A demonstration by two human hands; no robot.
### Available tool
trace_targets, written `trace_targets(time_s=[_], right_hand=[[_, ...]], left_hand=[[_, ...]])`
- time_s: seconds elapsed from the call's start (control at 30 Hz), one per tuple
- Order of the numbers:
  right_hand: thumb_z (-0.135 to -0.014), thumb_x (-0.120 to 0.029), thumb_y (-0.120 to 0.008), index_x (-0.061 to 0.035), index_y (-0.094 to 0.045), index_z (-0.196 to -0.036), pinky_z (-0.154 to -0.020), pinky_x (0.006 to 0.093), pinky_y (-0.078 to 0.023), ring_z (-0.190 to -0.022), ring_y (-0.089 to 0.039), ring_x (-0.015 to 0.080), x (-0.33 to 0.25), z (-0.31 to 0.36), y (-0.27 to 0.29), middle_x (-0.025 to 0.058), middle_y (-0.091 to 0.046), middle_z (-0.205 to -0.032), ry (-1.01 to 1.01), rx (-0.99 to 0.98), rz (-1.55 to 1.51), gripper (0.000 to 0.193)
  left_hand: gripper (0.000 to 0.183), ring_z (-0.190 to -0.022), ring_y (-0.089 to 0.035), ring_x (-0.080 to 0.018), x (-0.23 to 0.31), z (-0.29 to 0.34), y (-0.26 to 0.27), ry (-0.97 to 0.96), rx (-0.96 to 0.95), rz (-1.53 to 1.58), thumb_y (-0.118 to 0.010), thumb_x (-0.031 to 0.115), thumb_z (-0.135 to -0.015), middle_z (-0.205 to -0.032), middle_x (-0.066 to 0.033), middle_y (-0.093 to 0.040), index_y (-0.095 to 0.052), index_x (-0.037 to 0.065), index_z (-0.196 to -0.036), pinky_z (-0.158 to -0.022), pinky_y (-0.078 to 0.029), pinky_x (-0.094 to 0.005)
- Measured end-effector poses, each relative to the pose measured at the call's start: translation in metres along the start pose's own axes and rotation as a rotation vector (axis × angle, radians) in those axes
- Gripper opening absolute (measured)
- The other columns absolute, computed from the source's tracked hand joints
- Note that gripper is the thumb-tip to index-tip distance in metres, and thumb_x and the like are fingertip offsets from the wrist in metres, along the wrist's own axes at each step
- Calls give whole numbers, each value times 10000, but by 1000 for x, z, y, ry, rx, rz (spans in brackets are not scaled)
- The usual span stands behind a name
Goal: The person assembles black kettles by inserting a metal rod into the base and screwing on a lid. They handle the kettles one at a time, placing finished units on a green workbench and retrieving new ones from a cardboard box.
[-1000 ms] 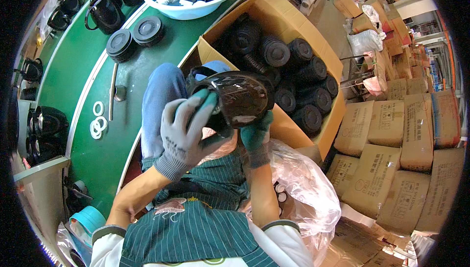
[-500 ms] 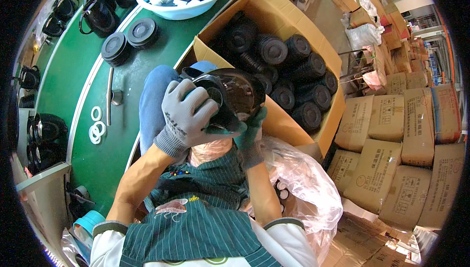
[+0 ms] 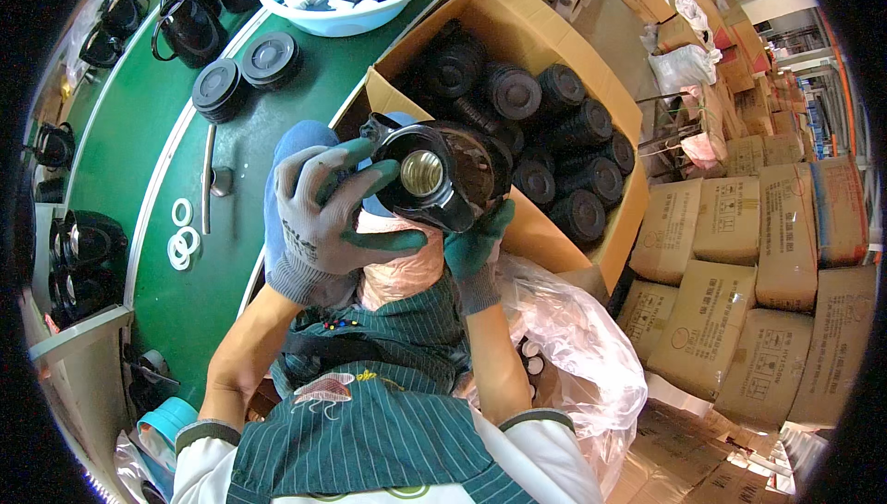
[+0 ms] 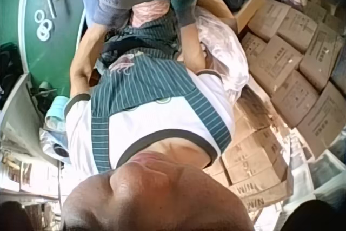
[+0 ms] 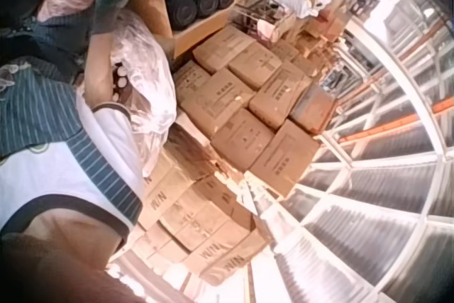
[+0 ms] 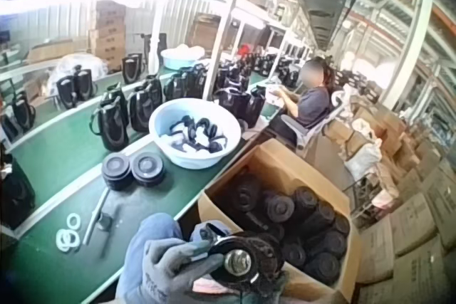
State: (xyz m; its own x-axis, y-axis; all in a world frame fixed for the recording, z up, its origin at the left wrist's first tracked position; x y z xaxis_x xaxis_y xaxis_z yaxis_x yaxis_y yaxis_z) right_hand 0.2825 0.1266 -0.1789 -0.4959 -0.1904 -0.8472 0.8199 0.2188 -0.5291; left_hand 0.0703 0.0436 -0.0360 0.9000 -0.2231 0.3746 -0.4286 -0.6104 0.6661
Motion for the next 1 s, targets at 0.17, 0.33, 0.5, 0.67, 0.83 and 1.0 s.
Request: trace_targets(time_s=[0.17, 0.33, 0.5, 0.67, 0.83, 1.0], right_hand=[[-994, -339, -649, -61, -471, -1483, -1115, 435, -478, -1314, -578, 271, 2, 0, 6, 142, -552, -1477, 166, 41, 338, 590], [-1036, -531, -539, -80, -464, -1512, -1165, 451, -421, -1359, -537, 290, -8, 2, -2, 141, -517, -1522, -64, 135, 54, 660], [-747, -446, -914, -13, -566, -1448, -1133, 440, -456, -1320, -577, 305, -71, -25, -12, 149, -591, -1454, -7, -288, 404, 894], [-623, -391, -931, -99, -696, -1345, -1131, 511, -416, -1347, -540, 412, -98, -34, -124, 198, -576, -1449, 491, -1025, 1131, 813], [-643, -613, -813, -266, -646, -1331, -1157, 531, -377, -1363, -492, 370, -51, 2, -154, 166, -533, -1433, 552, -1090, 1261, 788], [-575, -727, -855, -12, -174, -1639, -1186, 537, -357, -1448, -379, 462, -23, 17, -130, 278, -269, -1608, 264, -768, 1318, 1452]], left_hand=[[654, -1166, -539, -317, 0, -9, 4, -80, -17, 55, -939, 533, -570, -1253, -59, -594, -786, 176, -1096, -995, -463, -464], [448, -1100, -581, -311, -8, 4, 11, -76, -141, 140, -891, 443, -637, -1165, -61, -595, -788, 204, -1003, -870, -489, -452], [410, -970, -654, -297, -66, 79, 59, -28, -212, 233, -878, 351, -697, -1090, -104, -682, -767, 150, -1036, -819, -548, -437], [647, -1284, -541, -424, -182, 115, 78, 588, -148, -513, -739, 386, -907, -1411, -243, -544, -557, 30, -1415, -1043, -466, -505], [722, -1250, -581, -442, -272, 159, 40, 1032, -289, -557, -723, 454, -918, -1416, -261, -548, -504, 17, -1450, -1036, -484, -499], [643, -1092, -711, -323, -257, 132, 33, 1005, -144, -29, -806, 219, -881, -1191, -198, -720, -525, -16, -1410, -921, -571, -402]])
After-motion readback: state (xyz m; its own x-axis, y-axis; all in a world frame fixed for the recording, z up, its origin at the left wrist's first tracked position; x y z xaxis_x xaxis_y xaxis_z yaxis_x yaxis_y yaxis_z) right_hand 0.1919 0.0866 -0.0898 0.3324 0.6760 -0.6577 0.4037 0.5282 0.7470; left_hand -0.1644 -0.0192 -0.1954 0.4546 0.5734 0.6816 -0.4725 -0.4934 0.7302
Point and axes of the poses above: each hand's wrist, its own z-axis away from the middle knuckle, its own y-axis out of the back of the hand, x = y × z, the point moved 2 cm from there along -z, towards the middle knuckle
